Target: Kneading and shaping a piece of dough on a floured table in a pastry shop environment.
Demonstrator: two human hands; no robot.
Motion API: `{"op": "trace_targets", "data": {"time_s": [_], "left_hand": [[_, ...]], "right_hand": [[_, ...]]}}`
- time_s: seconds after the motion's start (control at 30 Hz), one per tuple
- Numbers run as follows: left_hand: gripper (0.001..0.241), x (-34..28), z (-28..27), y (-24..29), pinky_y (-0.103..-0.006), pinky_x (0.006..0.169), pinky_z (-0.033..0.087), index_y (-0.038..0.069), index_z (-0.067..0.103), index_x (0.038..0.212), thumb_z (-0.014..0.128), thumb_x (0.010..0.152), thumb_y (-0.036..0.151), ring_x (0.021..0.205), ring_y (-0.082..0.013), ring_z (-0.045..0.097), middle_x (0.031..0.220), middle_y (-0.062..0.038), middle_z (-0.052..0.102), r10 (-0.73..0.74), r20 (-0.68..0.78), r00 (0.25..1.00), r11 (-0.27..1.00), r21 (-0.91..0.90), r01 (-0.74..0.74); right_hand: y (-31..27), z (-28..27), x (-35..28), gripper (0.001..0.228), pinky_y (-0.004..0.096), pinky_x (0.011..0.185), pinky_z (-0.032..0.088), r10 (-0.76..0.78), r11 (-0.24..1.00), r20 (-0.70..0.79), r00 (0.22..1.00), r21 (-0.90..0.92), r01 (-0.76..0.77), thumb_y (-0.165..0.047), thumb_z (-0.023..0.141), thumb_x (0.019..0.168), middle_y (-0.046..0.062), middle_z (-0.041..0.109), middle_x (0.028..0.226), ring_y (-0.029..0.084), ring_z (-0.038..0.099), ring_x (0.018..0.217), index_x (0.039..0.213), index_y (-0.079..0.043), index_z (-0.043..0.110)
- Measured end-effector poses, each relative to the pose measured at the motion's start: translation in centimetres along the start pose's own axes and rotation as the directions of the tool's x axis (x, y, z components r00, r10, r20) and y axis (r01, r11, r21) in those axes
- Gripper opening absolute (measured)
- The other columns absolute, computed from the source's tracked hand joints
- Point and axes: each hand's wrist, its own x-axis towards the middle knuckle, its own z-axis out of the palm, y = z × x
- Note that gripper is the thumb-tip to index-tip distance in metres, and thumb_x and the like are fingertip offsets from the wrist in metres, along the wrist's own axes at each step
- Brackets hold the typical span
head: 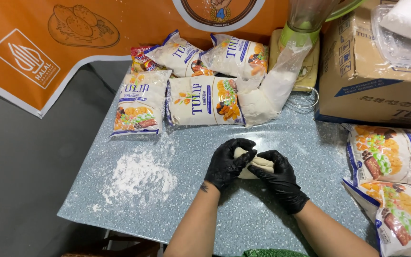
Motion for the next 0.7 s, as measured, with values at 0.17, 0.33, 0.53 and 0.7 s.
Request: {"op": "trace_targets", "data": {"time_s": [0.17,0.33,0.53,0.7], "left_hand": [[0.054,-0.2,-1.9,1.7,-0.0372,0.105,0.051,0.007,0.074,0.121,0.093,0.07,0.01,0.116,-0.02,0.067,0.123,-0.012,0.076,-0.245,0.396,0.885,0.851,-0.35,0.392],[0.046,0.1,-1.3,-1.0,-0.041,0.109,0.047,0.001,0.071,0.12,0.089,0.078,0.01,0.121,-0.0263,0.065,0.122,-0.018,0.074,-0.188,0.376,0.907,0.869,-0.367,0.332],[0.044,0.5,-0.8,-0.8,-0.04,0.106,0.049,0.012,0.074,0.118,0.091,0.078,0.019,0.117,-0.0245,0.068,0.117,-0.011,0.075,-0.248,0.316,0.916,0.913,-0.239,0.33],[0.041,0.7,-0.5,-1.1,-0.0362,0.102,0.051,0.017,0.076,0.113,0.093,0.077,0.028,0.112,-0.0205,0.07,0.112,-0.006,0.076,-0.326,0.19,0.926,0.886,-0.282,0.369]], "right_hand": [[-3.2,-0.5,-1.3,0.053,0.038,0.089,0.061,0.079,0.911,0.186,0.979,0.385,-0.147,0.008,0.09,0.068,0.017,0.081,0.108,0.019,0.075,0.098,0.118,-0.002,0.077],[-3.1,-0.2,-1.0,0.046,0.033,0.082,0.061,0.131,0.903,0.122,0.984,0.395,-0.169,0.004,0.088,0.074,0.017,0.08,0.103,0.016,0.074,0.088,0.119,-0.002,0.077],[-2.4,0.2,-0.5,0.042,0.031,0.081,0.06,0.133,0.934,0.077,0.988,0.324,-0.151,-0.004,0.089,0.077,0.014,0.08,0.106,0.013,0.072,0.089,0.118,-0.008,0.079],[-2.1,-0.5,-0.2,0.071,0.035,0.094,0.057,0.058,0.938,0.103,0.993,0.334,-0.089,-0.004,0.087,0.075,0.014,0.071,0.129,0.018,0.065,0.112,0.141,-0.011,0.063]]}}
